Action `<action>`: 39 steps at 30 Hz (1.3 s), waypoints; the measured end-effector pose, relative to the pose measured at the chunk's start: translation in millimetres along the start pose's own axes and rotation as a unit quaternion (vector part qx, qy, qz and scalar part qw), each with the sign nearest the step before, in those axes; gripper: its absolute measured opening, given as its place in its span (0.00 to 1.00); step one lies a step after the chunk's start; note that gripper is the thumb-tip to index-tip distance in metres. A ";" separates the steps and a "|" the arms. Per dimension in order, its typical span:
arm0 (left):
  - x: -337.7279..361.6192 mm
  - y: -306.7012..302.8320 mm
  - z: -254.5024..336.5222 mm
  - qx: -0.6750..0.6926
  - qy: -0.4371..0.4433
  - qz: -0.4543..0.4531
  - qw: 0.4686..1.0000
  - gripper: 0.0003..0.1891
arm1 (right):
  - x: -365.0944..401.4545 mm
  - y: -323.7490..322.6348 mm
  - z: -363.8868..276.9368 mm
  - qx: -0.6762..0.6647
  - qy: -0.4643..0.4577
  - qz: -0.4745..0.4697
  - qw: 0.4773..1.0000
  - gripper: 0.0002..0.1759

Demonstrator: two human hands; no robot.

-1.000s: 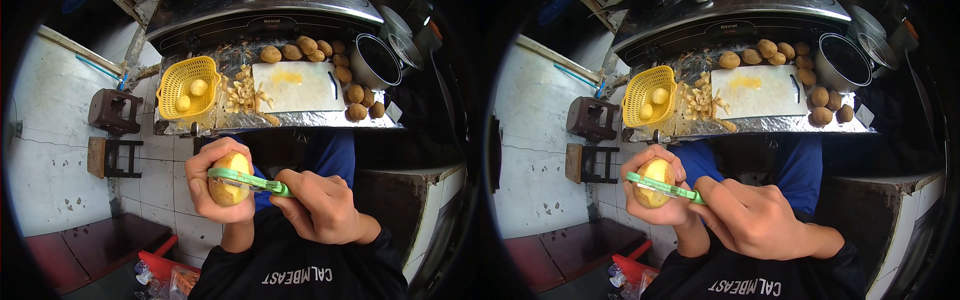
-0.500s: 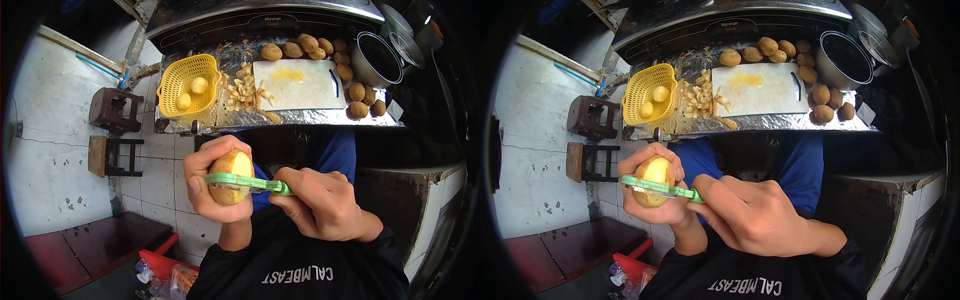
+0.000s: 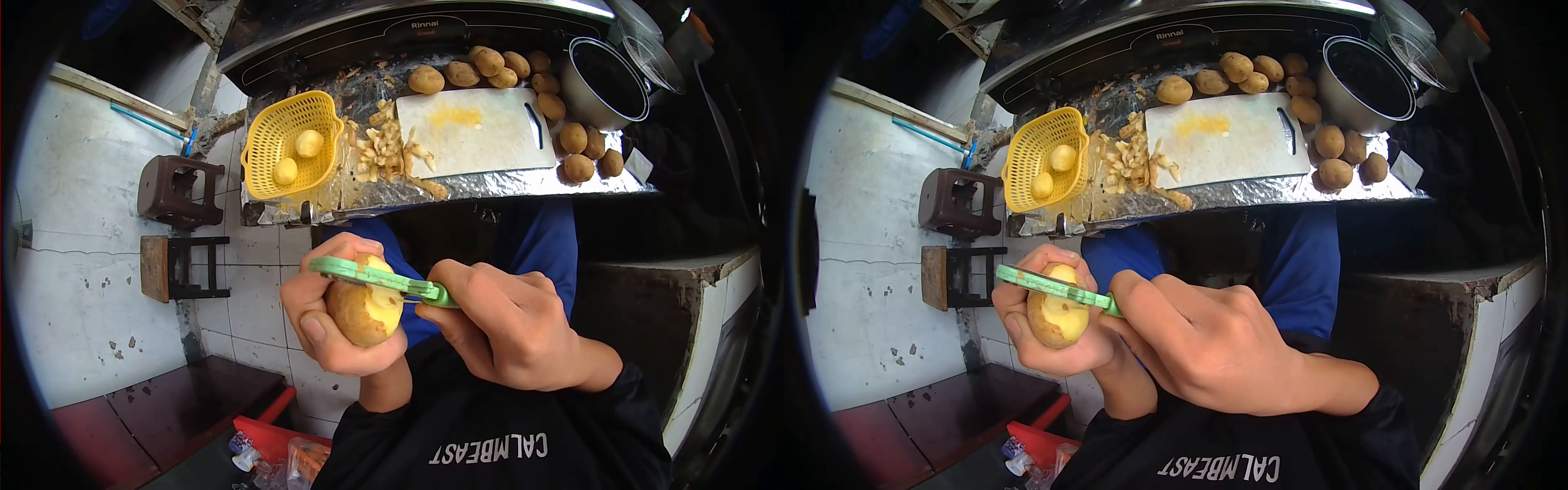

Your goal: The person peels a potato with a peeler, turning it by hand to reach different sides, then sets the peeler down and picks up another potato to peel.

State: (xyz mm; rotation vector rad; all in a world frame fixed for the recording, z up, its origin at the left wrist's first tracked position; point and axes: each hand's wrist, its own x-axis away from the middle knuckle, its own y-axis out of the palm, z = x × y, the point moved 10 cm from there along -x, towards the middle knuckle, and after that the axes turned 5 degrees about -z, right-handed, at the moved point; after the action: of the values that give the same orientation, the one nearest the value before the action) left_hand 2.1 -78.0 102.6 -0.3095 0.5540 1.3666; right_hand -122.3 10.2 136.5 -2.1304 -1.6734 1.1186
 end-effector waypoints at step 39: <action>7.8 34.6 -198.6 0.354 -0.518 -0.050 0.777 0.27 | -103.0 98.5 182.4 -0.351 0.231 -0.175 0.891 0.19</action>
State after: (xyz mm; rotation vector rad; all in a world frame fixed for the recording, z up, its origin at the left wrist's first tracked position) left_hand -69.2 -167.6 -63.5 0.9901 0.0651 0.9296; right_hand -178.1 -166.2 -2.6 -2.0531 -2.2736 -0.1422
